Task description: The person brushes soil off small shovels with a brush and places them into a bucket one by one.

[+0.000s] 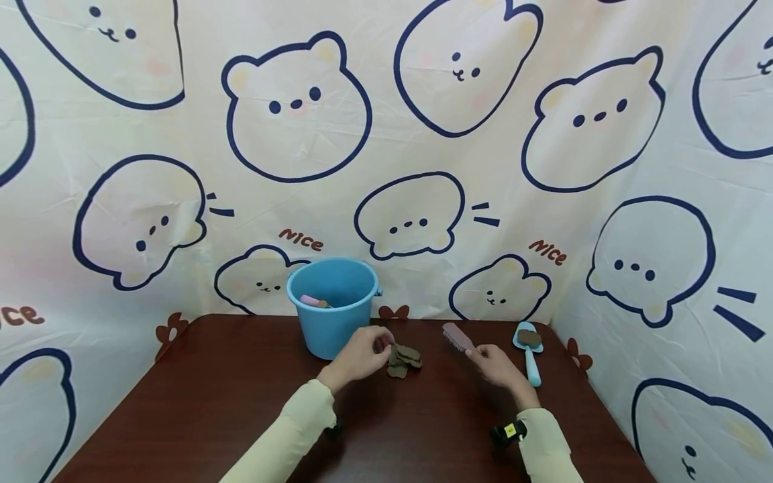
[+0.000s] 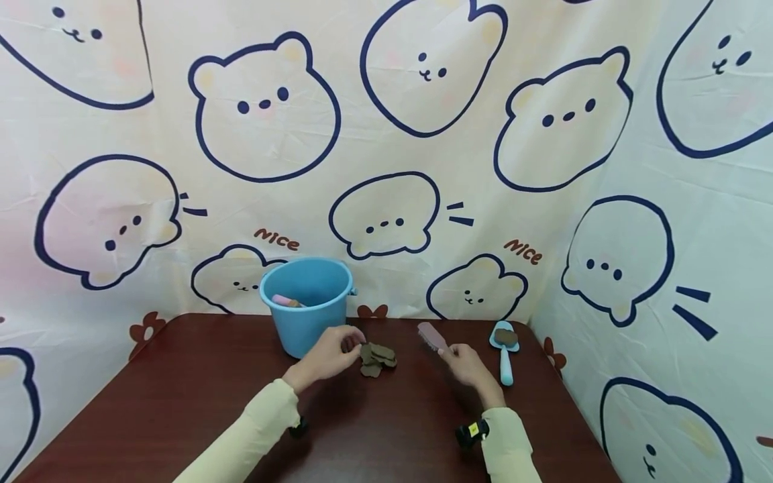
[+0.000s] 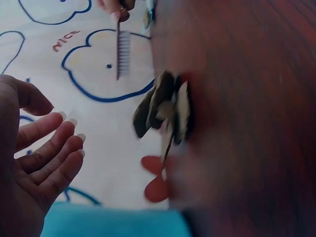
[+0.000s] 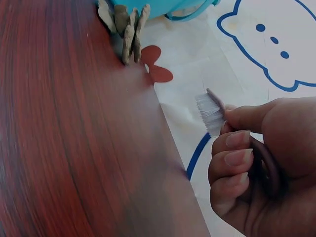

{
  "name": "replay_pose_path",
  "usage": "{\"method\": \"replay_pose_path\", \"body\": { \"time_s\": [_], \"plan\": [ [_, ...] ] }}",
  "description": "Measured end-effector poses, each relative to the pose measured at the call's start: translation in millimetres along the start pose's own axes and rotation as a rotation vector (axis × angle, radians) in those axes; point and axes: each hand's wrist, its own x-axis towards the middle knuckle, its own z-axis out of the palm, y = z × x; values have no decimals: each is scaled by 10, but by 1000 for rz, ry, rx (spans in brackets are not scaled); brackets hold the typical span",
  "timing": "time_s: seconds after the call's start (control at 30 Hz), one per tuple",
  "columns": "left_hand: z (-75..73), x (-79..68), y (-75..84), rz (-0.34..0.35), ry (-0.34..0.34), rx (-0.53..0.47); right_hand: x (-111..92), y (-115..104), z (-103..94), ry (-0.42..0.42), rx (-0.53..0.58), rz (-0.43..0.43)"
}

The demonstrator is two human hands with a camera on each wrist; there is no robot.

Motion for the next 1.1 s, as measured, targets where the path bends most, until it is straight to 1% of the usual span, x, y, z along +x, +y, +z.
{"method": "replay_pose_path", "body": {
  "time_s": [0.17, 0.27, 0.33, 0.47, 0.57, 0.63, 0.77, 0.87, 1.0, 1.1],
  "plan": [
    [237, 138, -5, -67, -106, -49, -39, 97, -117, 33, -20, -17],
    [403, 232, 2, -100, -174, -41, -70, 155, -202, 48, -35, -10],
    [523, 296, 20, -106, -216, -26, -97, 191, -266, 55, -44, -11],
    [782, 406, 124, -77, -288, 16, -149, 288, -412, 80, -85, -27],
    [982, 475, 251, -37, -328, 56, -194, 372, -519, 114, -123, -17],
    [1115, 512, 335, -27, -354, 91, -230, 429, -585, 128, -133, -8],
    [1358, 572, 494, -19, -415, 192, -298, 533, -705, 141, -141, -10],
    [1511, 632, 624, -8, -450, 272, -337, 590, -786, 148, -139, -5],
    [1731, 748, 783, 37, -483, 357, -381, 650, -880, 174, -157, -5],
    [1903, 835, 894, 86, -539, 417, -409, 678, -928, 195, -180, -7]
  ]
}}
